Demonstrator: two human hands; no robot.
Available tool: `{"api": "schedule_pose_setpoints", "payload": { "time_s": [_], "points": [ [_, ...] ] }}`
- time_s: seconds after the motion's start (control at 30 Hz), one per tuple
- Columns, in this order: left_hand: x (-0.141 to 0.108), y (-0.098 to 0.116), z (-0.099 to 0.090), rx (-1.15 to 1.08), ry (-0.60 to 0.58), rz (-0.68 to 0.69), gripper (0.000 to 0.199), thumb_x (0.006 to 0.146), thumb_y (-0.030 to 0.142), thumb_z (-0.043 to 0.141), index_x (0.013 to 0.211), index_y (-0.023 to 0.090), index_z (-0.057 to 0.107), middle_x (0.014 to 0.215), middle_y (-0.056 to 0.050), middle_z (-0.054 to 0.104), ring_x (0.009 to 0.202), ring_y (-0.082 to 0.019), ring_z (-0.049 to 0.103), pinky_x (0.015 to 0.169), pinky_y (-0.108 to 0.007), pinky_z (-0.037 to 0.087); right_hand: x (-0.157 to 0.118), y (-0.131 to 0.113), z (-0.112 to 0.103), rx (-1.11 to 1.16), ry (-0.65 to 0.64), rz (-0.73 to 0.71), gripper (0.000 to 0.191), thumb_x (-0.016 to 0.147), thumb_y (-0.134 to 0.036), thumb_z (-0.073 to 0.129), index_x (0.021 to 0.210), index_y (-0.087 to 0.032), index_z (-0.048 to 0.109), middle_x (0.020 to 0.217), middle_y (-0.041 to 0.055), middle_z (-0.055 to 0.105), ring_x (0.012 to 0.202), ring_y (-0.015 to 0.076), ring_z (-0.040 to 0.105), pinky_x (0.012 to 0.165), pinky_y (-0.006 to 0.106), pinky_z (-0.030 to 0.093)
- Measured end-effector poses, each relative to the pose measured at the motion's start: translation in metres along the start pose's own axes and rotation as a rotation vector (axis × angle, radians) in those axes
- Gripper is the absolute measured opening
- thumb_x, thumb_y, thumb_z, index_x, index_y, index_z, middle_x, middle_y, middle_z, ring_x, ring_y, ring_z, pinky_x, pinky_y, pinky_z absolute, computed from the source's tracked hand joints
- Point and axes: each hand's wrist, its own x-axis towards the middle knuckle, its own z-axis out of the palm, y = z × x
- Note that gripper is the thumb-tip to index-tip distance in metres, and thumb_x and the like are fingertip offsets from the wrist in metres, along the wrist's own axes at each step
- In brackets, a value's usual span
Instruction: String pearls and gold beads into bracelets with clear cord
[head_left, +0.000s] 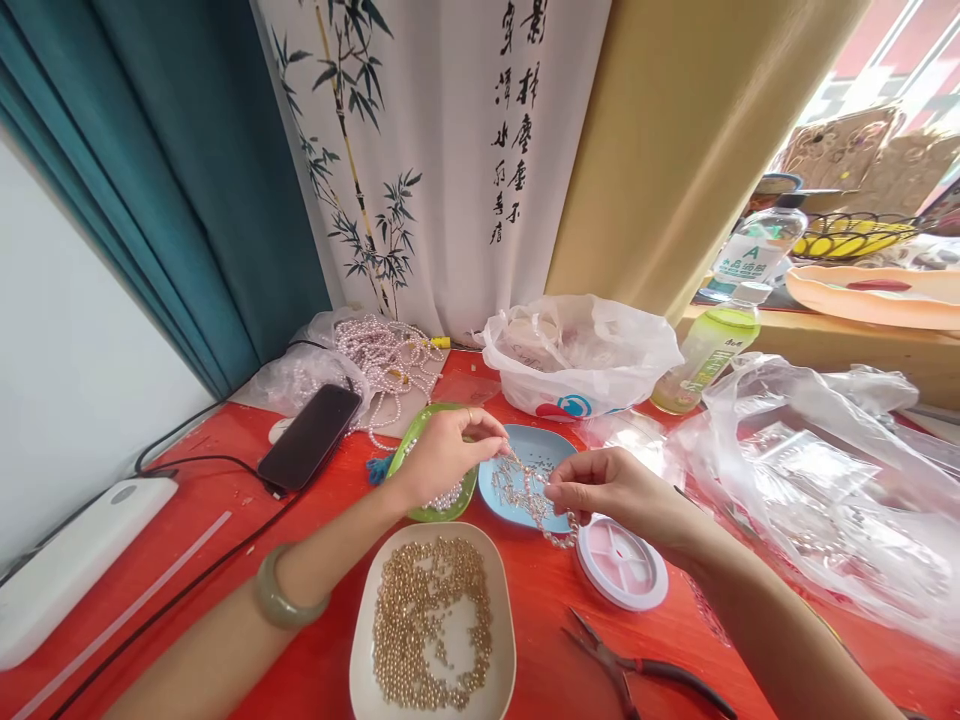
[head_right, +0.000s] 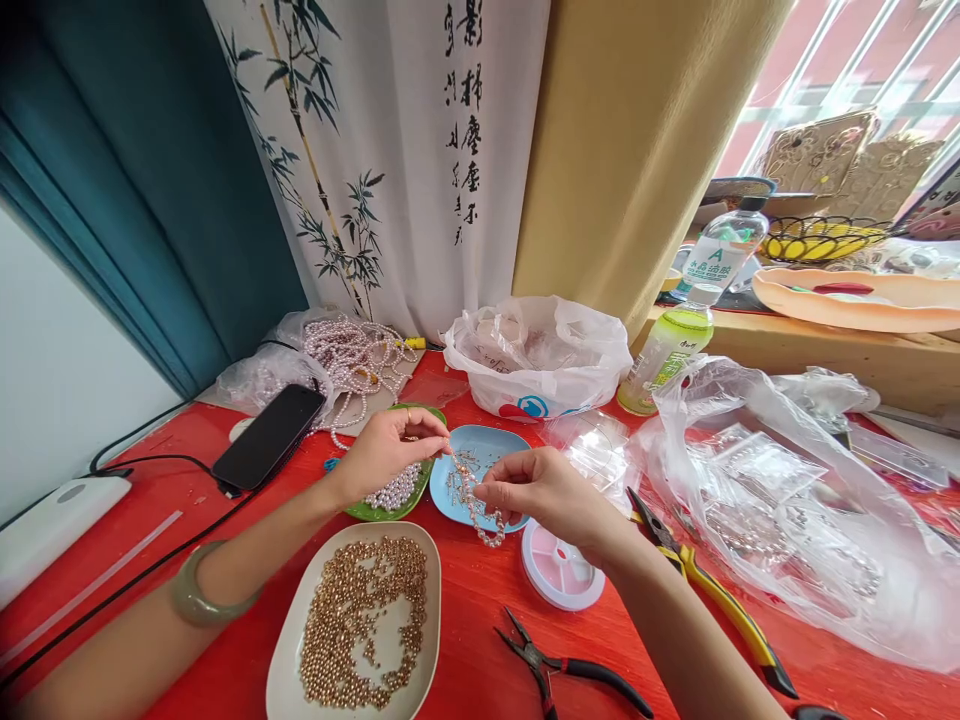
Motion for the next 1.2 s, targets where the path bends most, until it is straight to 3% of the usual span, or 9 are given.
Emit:
{"api": "schedule_pose_setpoints", "payload": {
  "time_s": [0.13,0.27,0.4,0.53,0.7,0.87,1.2],
  "points": [
    [0.0,0.001,0.003,-0.355,0.013,-0.133,0.014,0.066,0.02,0.064,0.077,0.011,0.062,0.074,-0.006,0.067,0.072,-0.014,0.062,0.069,-0.026,0.048,0.002,0.001,0.003,0.001,-0.011,-0.017,0.018,0.068,-0.032,0.065,0.061,-0.015,0.062,0.054,-0.0019,0.056,0.05,0.0087,0.048,0.05,0.022,0.038],
    [-0.004,0.005,0.007,-0.573,-0.02,-0.169,0.013,0.068,0.018,0.064,0.079,0.011,0.065,0.08,-0.005,0.068,0.075,-0.011,0.061,0.075,-0.024,0.047,0.002,0.002,0.006,-0.026,0.0,-0.036,0.017,0.071,-0.03,0.062,0.061,-0.015,0.062,0.054,-0.0025,0.056,0.05,0.0081,0.047,0.05,0.022,0.038],
    [-0.007,0.008,0.009,-0.68,-0.028,-0.213,0.013,0.065,0.016,0.068,0.076,0.012,0.066,0.075,-0.003,0.067,0.07,-0.009,0.062,0.071,-0.022,0.047,0.004,0.003,0.007,-0.049,0.041,-0.088,0.016,0.074,-0.029,0.058,0.07,-0.015,0.065,0.061,-0.0002,0.061,0.055,0.0105,0.053,0.055,0.024,0.043],
    [-0.008,0.011,0.01,-0.65,-0.04,-0.192,0.016,0.065,0.017,0.069,0.079,0.011,0.064,0.075,-0.003,0.067,0.059,-0.008,0.061,0.064,-0.022,0.048,0.004,0.004,0.007,0.033,0.176,-0.202,0.013,0.074,-0.028,0.058,0.078,-0.016,0.062,0.072,0.002,0.064,0.065,0.0127,0.059,0.061,0.026,0.047],
    [-0.012,0.015,0.013,-0.524,-0.014,-0.126,0.018,0.066,0.018,0.068,0.081,0.012,0.061,0.072,-0.004,0.067,0.062,-0.011,0.061,0.061,-0.024,0.049,0.001,0.0,0.015,0.229,0.201,-0.309,0.013,0.072,-0.025,0.063,0.078,-0.018,0.055,0.067,-0.0009,0.062,0.061,0.0099,0.06,0.057,0.022,0.048],
    [-0.016,0.017,0.015,-0.387,0.023,-0.031,0.013,0.068,0.017,0.064,0.08,0.014,0.06,0.074,-0.003,0.067,0.071,-0.013,0.062,0.063,-0.023,0.049,-0.004,-0.009,0.022,0.283,0.199,-0.273,0.013,0.068,-0.025,0.067,0.069,-0.017,0.056,0.063,-0.0017,0.061,0.058,0.0086,0.059,0.055,0.02,0.048],
    [-0.024,0.022,0.019,-0.19,0.066,0.043,0.012,0.072,0.02,0.061,0.082,0.015,0.061,0.077,-0.002,0.066,0.071,-0.013,0.062,0.067,-0.023,0.051,-0.006,-0.008,0.025,0.229,0.221,-0.257,0.011,0.068,-0.025,0.065,0.066,-0.018,0.058,0.061,-0.0018,0.061,0.058,0.0098,0.06,0.056,0.021,0.049]
  ]
}}
